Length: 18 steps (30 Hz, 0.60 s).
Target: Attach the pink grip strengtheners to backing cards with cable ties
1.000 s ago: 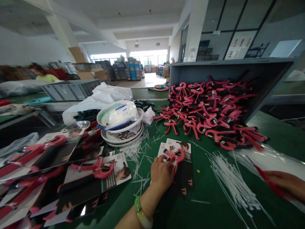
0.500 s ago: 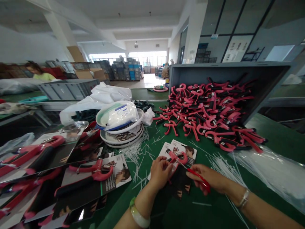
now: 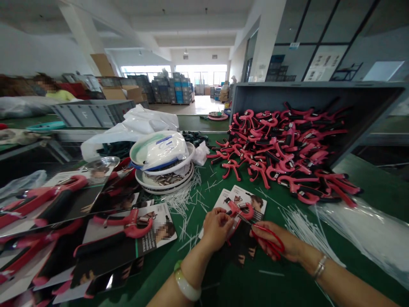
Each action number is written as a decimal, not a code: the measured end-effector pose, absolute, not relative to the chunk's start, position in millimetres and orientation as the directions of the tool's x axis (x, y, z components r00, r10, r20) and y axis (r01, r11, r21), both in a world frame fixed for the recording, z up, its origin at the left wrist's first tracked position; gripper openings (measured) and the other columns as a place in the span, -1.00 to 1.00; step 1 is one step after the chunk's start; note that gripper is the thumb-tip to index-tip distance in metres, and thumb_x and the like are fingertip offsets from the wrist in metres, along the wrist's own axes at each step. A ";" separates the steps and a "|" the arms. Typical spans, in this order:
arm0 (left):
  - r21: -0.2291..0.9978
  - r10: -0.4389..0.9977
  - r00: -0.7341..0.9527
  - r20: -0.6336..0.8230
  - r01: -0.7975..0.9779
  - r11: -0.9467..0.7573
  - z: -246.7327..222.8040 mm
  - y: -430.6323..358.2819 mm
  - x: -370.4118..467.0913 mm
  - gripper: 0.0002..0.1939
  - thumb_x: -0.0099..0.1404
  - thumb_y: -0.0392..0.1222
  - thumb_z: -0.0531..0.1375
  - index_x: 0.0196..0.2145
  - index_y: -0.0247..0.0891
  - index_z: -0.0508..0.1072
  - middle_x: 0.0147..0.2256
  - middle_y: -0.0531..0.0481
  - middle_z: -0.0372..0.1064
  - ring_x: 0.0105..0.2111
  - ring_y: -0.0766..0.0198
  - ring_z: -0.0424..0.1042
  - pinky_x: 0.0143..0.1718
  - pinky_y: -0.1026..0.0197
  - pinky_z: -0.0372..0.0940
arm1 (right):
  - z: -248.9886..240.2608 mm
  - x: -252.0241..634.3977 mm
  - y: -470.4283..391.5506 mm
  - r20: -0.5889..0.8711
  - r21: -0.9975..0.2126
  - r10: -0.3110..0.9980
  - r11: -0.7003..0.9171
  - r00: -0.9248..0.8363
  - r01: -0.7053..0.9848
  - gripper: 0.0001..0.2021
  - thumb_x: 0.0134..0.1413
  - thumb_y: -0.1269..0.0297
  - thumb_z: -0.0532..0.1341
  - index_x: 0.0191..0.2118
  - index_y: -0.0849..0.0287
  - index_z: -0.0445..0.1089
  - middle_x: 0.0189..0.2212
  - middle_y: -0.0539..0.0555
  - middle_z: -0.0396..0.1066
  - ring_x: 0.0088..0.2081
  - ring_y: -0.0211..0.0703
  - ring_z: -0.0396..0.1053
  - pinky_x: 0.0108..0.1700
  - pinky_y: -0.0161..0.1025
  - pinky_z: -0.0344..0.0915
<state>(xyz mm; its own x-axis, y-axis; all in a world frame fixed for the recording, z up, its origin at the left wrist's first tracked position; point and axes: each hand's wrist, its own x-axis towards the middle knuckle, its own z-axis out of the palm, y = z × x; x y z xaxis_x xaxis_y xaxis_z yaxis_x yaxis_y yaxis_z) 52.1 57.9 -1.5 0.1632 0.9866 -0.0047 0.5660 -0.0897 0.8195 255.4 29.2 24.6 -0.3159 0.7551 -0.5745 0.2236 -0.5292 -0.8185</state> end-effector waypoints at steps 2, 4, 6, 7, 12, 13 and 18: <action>0.813 0.983 0.183 0.005 0.571 -0.110 -1.4 57.5 51.9 -0.85 0.18 -0.13 0.17 -0.46 -0.18 0.51 -0.14 0.03 0.37 -0.08 0.19 0.29 0.00 0.13 0.13 | 21.5 255.5 29.3 -0.554 -0.832 0.753 -0.510 -0.356 0.216 -0.48 -0.15 -0.22 0.21 -0.33 0.19 0.21 -0.72 -0.17 0.24 -0.76 -0.45 0.14 -0.75 -0.50 0.10; 0.811 0.982 0.187 0.014 0.572 -0.120 -1.7 57.5 51.9 -0.84 0.18 -0.11 0.17 -0.45 -0.17 0.51 -0.15 0.04 0.37 -0.09 0.19 0.29 -0.01 0.13 0.13 | 20.8 255.7 30.4 -0.544 -0.839 0.751 -0.492 -0.373 0.232 -0.47 -0.15 -0.25 0.19 -0.33 0.18 0.19 -0.72 -0.18 0.23 -0.76 -0.44 0.13 -0.75 -0.49 0.10; 0.809 0.982 0.191 0.013 0.575 -0.122 -2.1 58.0 51.8 -0.84 0.17 -0.11 0.17 -0.45 -0.17 0.51 -0.14 0.04 0.37 -0.09 0.19 0.29 -0.02 0.14 0.13 | 21.5 255.4 32.0 -0.547 -0.837 0.755 -0.476 -0.362 0.271 -0.46 -0.15 -0.28 0.16 -0.34 0.17 0.17 -0.73 -0.18 0.22 -0.78 -0.45 0.10 -0.77 -0.49 0.06; 0.807 0.981 0.192 0.010 0.578 -0.121 -2.2 58.3 51.6 -0.84 0.17 -0.11 0.17 -0.45 -0.17 0.51 -0.14 0.04 0.37 -0.09 0.19 0.29 -0.02 0.14 0.13 | 21.6 254.9 32.5 -0.550 -0.833 0.761 -0.470 -0.343 0.292 -0.45 -0.16 -0.29 0.16 -0.34 0.16 0.16 -0.74 -0.19 0.21 -0.79 -0.45 0.07 -0.78 -0.49 0.02; 0.799 0.979 0.202 0.018 0.586 -0.136 -2.6 59.1 50.2 -0.82 0.19 -0.11 0.15 -0.47 -0.19 0.50 -0.14 0.02 0.38 -0.10 0.19 0.30 -0.04 0.14 0.14 | 13.6 249.0 26.4 -0.508 -0.856 0.815 -0.441 -0.278 0.271 -0.47 -0.14 -0.29 0.16 -0.37 0.15 0.16 -0.77 -0.22 0.12 -0.79 -0.48 -0.02 -0.77 -0.49 -0.12; 0.797 0.979 0.202 0.020 0.588 -0.137 -2.9 58.7 50.6 -0.83 0.18 -0.12 0.15 -0.47 -0.19 0.49 -0.14 0.02 0.38 -0.10 0.19 0.30 -0.05 0.14 0.15 | 10.3 247.7 23.9 -0.488 -0.868 0.828 -0.429 -0.276 0.250 -0.48 -0.14 -0.28 0.16 -0.38 0.15 0.16 -0.77 -0.22 0.10 -0.79 -0.47 -0.04 -0.76 -0.48 -0.13; 0.819 0.984 0.167 0.054 0.556 -0.139 -7.8 60.0 53.8 -0.83 0.18 -0.16 0.15 -0.51 -0.21 0.46 -0.18 0.01 0.40 -0.12 0.19 0.32 -0.05 0.14 0.17 | 1.7 251.9 16.8 -0.379 -0.918 0.897 -0.335 -0.227 0.211 -0.53 -0.07 -0.21 0.18 -0.43 0.15 0.14 -0.73 -0.21 0.06 -0.72 -0.47 -0.01 -0.70 -0.45 -0.09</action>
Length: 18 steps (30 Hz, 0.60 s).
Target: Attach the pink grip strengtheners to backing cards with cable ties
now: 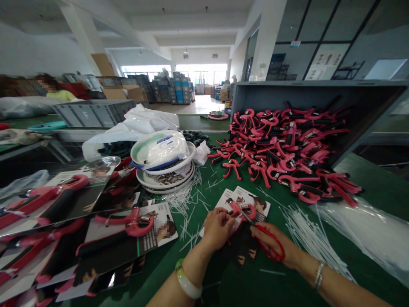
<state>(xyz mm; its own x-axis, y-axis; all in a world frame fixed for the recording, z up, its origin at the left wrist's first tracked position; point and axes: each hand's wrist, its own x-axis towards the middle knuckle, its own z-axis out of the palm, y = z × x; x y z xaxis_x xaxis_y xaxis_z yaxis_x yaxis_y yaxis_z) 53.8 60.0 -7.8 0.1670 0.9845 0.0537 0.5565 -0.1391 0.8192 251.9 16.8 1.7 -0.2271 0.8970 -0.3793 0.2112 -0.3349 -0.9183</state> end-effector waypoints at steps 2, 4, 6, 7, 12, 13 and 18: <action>0.845 0.992 0.083 0.091 0.522 -0.121 -10.1 65.3 48.8 -0.82 0.21 -0.17 0.12 -0.49 -0.23 0.45 -0.24 0.00 0.41 -0.18 0.22 0.35 -0.09 0.18 0.21 | 8.3 259.5 18.6 -0.423 -0.889 0.876 -0.353 -0.231 0.290 -0.52 -0.05 -0.24 0.14 -0.42 0.14 0.14 -0.72 -0.20 0.08 -0.72 -0.45 0.02 -0.70 -0.44 -0.09; 0.856 0.994 -0.040 0.106 0.513 -0.070 -10.6 72.8 36.8 -0.82 0.25 -0.19 0.07 -0.36 -0.24 0.46 -0.25 -0.03 0.40 -0.24 0.25 0.36 -0.14 0.20 0.25 | 21.4 267.0 23.7 -0.500 -0.828 0.820 -0.361 -0.277 0.428 -0.50 -0.07 -0.27 0.12 -0.37 0.13 0.15 -0.69 -0.18 0.13 -0.72 -0.42 0.04 -0.70 -0.43 -0.06; 0.848 0.980 -0.162 0.114 0.529 -0.011 -8.1 78.9 20.4 -0.74 0.24 -0.26 0.06 -0.13 -0.25 0.40 -0.15 -0.10 0.35 -0.23 0.23 0.34 -0.13 0.16 0.25 | 38.0 270.0 31.9 -0.528 -0.775 0.767 -0.260 -0.364 0.576 -0.49 -0.14 -0.26 0.18 -0.32 0.14 0.21 -0.64 -0.16 0.15 -0.69 -0.42 0.05 -0.67 -0.42 -0.03; 0.836 0.968 -0.215 0.130 0.549 0.010 -5.9 80.5 12.4 -0.66 0.21 -0.29 0.07 -0.04 -0.26 0.35 -0.08 -0.14 0.31 -0.20 0.21 0.33 -0.10 0.13 0.23 | 46.6 268.6 37.1 -0.515 -0.749 0.754 -0.165 -0.408 0.642 -0.48 -0.19 -0.23 0.23 -0.31 0.15 0.24 -0.63 -0.16 0.15 -0.66 -0.42 0.05 -0.64 -0.41 -0.02; 0.708 0.990 -0.004 0.142 0.699 -0.099 4.9 72.5 -1.7 -0.81 0.19 -0.14 0.16 -0.24 -0.16 0.49 -0.17 -0.06 0.36 -0.14 0.16 0.33 -0.09 0.13 0.21 | 80.4 235.8 65.1 -0.438 -0.439 0.772 0.264 -0.461 0.859 -0.53 -0.41 -0.15 0.36 -0.51 0.16 0.31 -0.63 -0.08 0.21 -0.58 -0.32 0.11 -0.54 -0.35 -0.03; 0.703 0.991 0.082 0.110 0.698 -0.136 5.3 69.8 0.6 -0.81 0.19 -0.08 0.17 -0.28 -0.14 0.51 -0.20 -0.03 0.39 -0.17 0.17 0.34 -0.14 0.17 0.23 | 84.6 227.6 69.7 -0.458 -0.376 0.767 0.291 -0.449 0.880 -0.53 -0.45 -0.16 0.36 -0.55 0.16 0.31 -0.64 -0.06 0.22 -0.58 -0.30 0.12 -0.55 -0.33 -0.02; 0.717 0.980 0.188 0.061 0.675 -0.174 -0.2 66.7 12.2 -0.78 0.15 -0.04 0.21 -0.24 -0.09 0.53 -0.25 0.04 0.42 -0.31 0.27 0.37 -0.32 0.28 0.21 | 88.2 207.1 84.3 -0.543 -0.319 0.734 0.269 -0.408 0.909 -0.52 -0.48 -0.19 0.35 -0.56 0.16 0.34 -0.64 -0.01 0.29 -0.58 -0.23 0.20 -0.57 -0.31 0.05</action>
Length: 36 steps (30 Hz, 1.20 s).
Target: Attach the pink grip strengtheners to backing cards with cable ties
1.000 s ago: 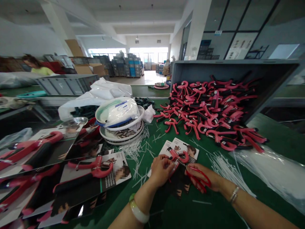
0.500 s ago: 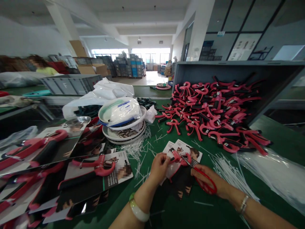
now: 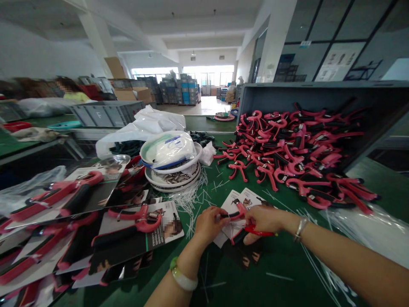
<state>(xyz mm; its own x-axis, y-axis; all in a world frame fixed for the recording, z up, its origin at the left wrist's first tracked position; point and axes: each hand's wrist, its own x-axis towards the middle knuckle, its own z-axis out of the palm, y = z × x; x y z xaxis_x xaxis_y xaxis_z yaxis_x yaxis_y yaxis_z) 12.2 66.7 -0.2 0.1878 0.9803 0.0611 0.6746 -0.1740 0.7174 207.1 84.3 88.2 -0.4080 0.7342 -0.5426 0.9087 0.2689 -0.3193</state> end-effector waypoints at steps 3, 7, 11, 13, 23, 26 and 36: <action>0.730 0.987 0.152 0.046 0.670 -0.137 -4.4 71.5 13.0 -0.79 0.16 -0.02 0.18 -0.31 -0.12 0.54 -0.33 0.06 0.43 -0.39 0.31 0.36 -0.40 0.30 0.17 | 78.3 210.7 89.3 -0.621 -0.398 0.692 0.128 -0.369 0.909 -0.48 -0.46 -0.23 0.33 -0.53 0.16 0.32 -0.65 -0.02 0.29 -0.63 -0.28 0.19 -0.61 -0.34 0.08; 0.756 0.985 0.172 0.029 0.641 -0.134 -7.1 76.6 12.0 -0.76 0.16 0.01 0.17 -0.35 -0.16 0.54 -0.39 0.07 0.42 -0.44 0.34 0.35 -0.44 0.32 0.15 | 69.4 215.0 93.6 -0.632 -0.395 0.676 0.140 -0.379 0.908 -0.47 -0.47 -0.26 0.32 -0.56 0.16 0.29 -0.69 -0.05 0.24 -0.66 -0.32 0.15 -0.62 -0.35 0.06; 0.766 0.984 0.180 0.016 0.630 -0.127 -7.0 78.3 12.0 -0.79 0.13 -0.02 0.20 -0.36 -0.17 0.54 -0.39 0.05 0.42 -0.43 0.32 0.36 -0.42 0.31 0.16 | 75.8 211.3 93.1 -0.540 -0.317 0.701 0.343 -0.465 0.884 -0.48 -0.45 -0.26 0.31 -0.58 0.16 0.31 -0.66 -0.03 0.24 -0.62 -0.30 0.14 -0.58 -0.33 0.03; 0.768 0.984 0.178 0.013 0.628 -0.124 -7.3 79.0 12.2 -0.79 0.13 -0.03 0.21 -0.36 -0.18 0.54 -0.39 0.05 0.43 -0.43 0.32 0.37 -0.42 0.30 0.17 | 79.6 208.8 92.1 -0.518 -0.266 0.707 0.401 -0.481 0.876 -0.48 -0.47 -0.26 0.32 -0.57 0.15 0.34 -0.65 -0.02 0.24 -0.61 -0.27 0.16 -0.56 -0.32 0.04; 0.774 0.982 0.186 -0.030 0.626 -0.095 -7.6 81.3 10.8 -0.78 0.11 -0.01 0.22 -0.36 -0.17 0.54 -0.39 0.07 0.46 -0.41 0.32 0.39 -0.44 0.33 0.16 | 78.5 205.7 94.7 -0.571 -0.203 0.705 0.376 -0.422 0.904 -0.47 -0.43 -0.27 0.28 -0.54 0.16 0.36 -0.65 -0.04 0.25 -0.62 -0.30 0.14 -0.57 -0.34 0.02; 0.769 0.983 0.180 -0.040 0.633 -0.085 -7.7 81.8 10.7 -0.77 0.10 0.00 0.22 -0.36 -0.17 0.55 -0.38 0.06 0.46 -0.41 0.31 0.39 -0.45 0.33 0.15 | 79.5 205.0 95.4 -0.570 -0.172 0.708 0.393 -0.417 0.903 -0.45 -0.49 -0.28 0.29 -0.53 0.16 0.37 -0.63 -0.04 0.26 -0.59 -0.28 0.16 -0.57 -0.34 0.01; 0.757 0.979 0.196 -0.059 0.648 -0.084 -9.6 85.6 9.2 -0.73 0.11 0.05 0.20 -0.36 -0.16 0.55 -0.36 0.06 0.47 -0.40 0.29 0.39 -0.45 0.33 0.16 | 71.5 215.9 82.6 -0.517 -0.466 0.670 0.301 -0.532 0.832 -0.53 -0.25 -0.17 0.28 -0.57 0.21 0.27 -0.67 -0.08 0.16 -0.60 -0.35 0.10 -0.59 -0.38 0.01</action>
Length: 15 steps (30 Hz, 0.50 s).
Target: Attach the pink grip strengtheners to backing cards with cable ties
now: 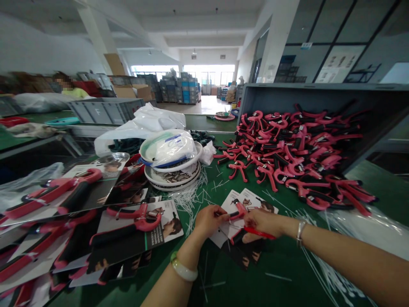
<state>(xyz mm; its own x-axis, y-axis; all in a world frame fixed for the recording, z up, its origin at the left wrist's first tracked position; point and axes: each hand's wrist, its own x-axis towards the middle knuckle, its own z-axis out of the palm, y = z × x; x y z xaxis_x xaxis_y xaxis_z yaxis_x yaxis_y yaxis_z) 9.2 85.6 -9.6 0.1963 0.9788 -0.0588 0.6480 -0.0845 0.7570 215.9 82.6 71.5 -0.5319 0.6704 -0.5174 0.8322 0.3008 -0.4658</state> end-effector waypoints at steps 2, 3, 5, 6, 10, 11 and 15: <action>0.752 0.977 0.207 -0.054 0.652 -0.096 -9.6 85.5 7.3 -0.72 0.14 0.06 0.18 -0.35 -0.17 0.55 -0.36 0.05 0.47 -0.40 0.28 0.39 -0.44 0.32 0.17 | 71.9 224.1 75.9 -0.548 -0.536 0.636 0.231 -0.543 0.812 -0.55 -0.20 -0.16 0.25 -0.51 0.20 0.26 -0.68 -0.10 0.16 -0.65 -0.37 0.10 -0.62 -0.39 0.02; 0.752 0.976 0.213 -0.051 0.651 -0.103 -9.6 84.8 6.6 -0.71 0.16 0.06 0.16 -0.33 -0.16 0.55 -0.35 0.04 0.47 -0.39 0.28 0.39 -0.43 0.31 0.18 | 72.2 229.9 72.5 -0.574 -0.571 0.618 0.168 -0.537 0.804 -0.55 -0.19 -0.16 0.24 -0.47 0.19 0.26 -0.68 -0.11 0.17 -0.67 -0.38 0.10 -0.64 -0.40 0.03; 0.739 0.967 0.253 -0.021 0.655 -0.156 -8.9 82.5 6.6 -0.67 0.16 0.08 0.17 -0.24 -0.15 0.54 -0.31 0.02 0.46 -0.36 0.26 0.40 -0.37 0.30 0.20 | 72.2 243.7 65.3 -0.616 -0.633 0.592 0.021 -0.520 0.774 -0.53 -0.17 -0.17 0.24 -0.36 0.18 0.24 -0.65 -0.13 0.21 -0.69 -0.41 0.11 -0.66 -0.42 0.07; 0.722 0.960 0.280 0.001 0.664 -0.195 -8.0 81.1 7.5 -0.64 0.14 0.09 0.18 -0.20 -0.16 0.53 -0.29 -0.01 0.46 -0.34 0.25 0.41 -0.34 0.29 0.21 | 71.8 251.0 61.4 -0.618 -0.663 0.596 -0.044 -0.513 0.747 -0.52 -0.17 -0.17 0.24 -0.33 0.17 0.23 -0.62 -0.13 0.23 -0.69 -0.42 0.11 -0.66 -0.43 0.08; 0.628 0.943 0.321 0.087 0.718 -0.302 9.1 76.8 9.6 -0.65 0.13 0.06 0.23 -0.20 -0.18 0.54 -0.30 -0.07 0.43 -0.32 0.21 0.41 -0.30 0.26 0.24 | 67.6 276.6 42.4 -0.564 -0.723 0.725 -0.202 -0.395 0.660 -0.51 -0.15 -0.20 0.22 -0.31 0.14 0.19 -0.62 -0.17 0.18 -0.69 -0.46 0.09 -0.66 -0.46 0.05; 0.622 0.945 0.303 0.120 0.719 -0.309 18.6 75.4 6.2 -0.68 0.14 0.05 0.23 -0.22 -0.17 0.55 -0.32 -0.05 0.42 -0.33 0.22 0.41 -0.32 0.26 0.24 | 66.5 281.7 37.4 -0.552 -0.724 0.758 -0.229 -0.347 0.651 -0.51 -0.15 -0.21 0.21 -0.32 0.13 0.19 -0.63 -0.17 0.17 -0.69 -0.46 0.09 -0.67 -0.46 0.03; 0.603 0.917 0.157 0.367 0.710 -0.363 74.2 58.1 -45.8 -0.73 0.14 0.02 0.24 -0.26 -0.16 0.54 -0.37 0.00 0.40 -0.36 0.26 0.40 -0.32 0.27 0.26 | 62.4 301.6 19.2 -0.494 -0.762 0.844 -0.304 -0.209 0.572 -0.52 -0.13 -0.21 0.20 -0.30 0.13 0.23 -0.63 -0.14 0.21 -0.66 -0.43 0.13 -0.64 -0.45 0.03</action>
